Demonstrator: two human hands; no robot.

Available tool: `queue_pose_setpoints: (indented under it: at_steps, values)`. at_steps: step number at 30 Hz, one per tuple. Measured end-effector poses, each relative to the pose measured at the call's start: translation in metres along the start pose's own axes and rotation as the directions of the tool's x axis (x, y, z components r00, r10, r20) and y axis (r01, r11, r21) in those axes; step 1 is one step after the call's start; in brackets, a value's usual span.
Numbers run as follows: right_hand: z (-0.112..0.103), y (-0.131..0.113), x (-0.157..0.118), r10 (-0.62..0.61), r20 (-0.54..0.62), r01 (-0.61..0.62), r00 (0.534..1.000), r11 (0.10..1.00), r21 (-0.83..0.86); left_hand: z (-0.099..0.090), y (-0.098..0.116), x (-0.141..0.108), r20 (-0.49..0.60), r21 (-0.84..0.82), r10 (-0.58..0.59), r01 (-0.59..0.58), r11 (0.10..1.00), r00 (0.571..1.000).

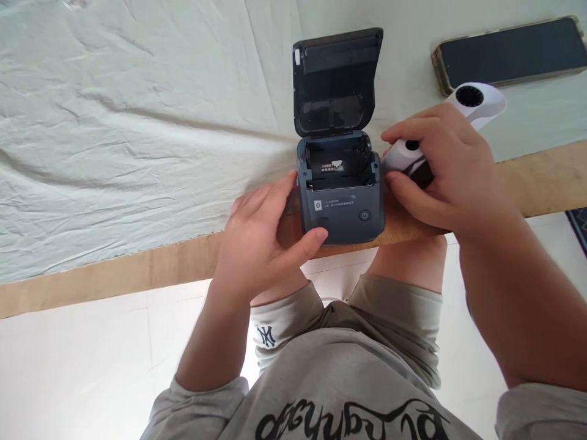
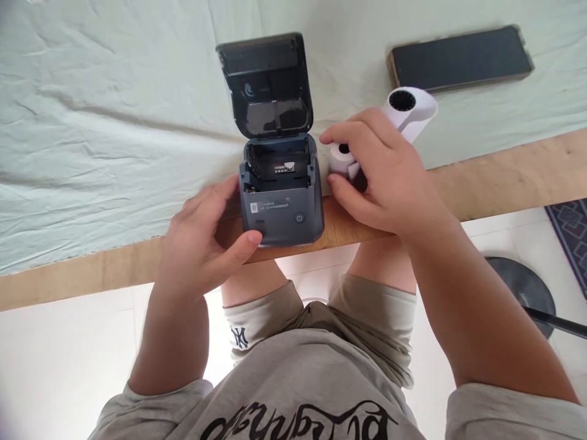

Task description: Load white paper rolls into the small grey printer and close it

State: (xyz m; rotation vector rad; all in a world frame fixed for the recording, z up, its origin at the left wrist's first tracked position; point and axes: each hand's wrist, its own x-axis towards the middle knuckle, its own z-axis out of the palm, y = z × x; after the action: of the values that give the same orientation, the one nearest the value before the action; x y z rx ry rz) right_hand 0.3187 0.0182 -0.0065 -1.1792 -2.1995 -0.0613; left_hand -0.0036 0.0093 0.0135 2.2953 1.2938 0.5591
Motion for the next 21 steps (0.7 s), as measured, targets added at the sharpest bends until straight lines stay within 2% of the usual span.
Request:
queue_pose_setpoints:
  at_steps: [8, 21]
  values:
    - [-0.001, 0.007, -0.002, 0.013, -0.021, -0.013, 1.000, 1.000, 0.019, -0.001, -0.002, 0.000, -0.023, 0.005, 0.036, -0.036, 0.999, 0.999]
    - [-0.002, 0.009, -0.002, 0.033, 0.029, -0.035, 0.999, 0.997, 0.063, 0.001, -0.002, 0.000, -0.025, 0.001, 0.045, -0.045, 0.999, 0.999]
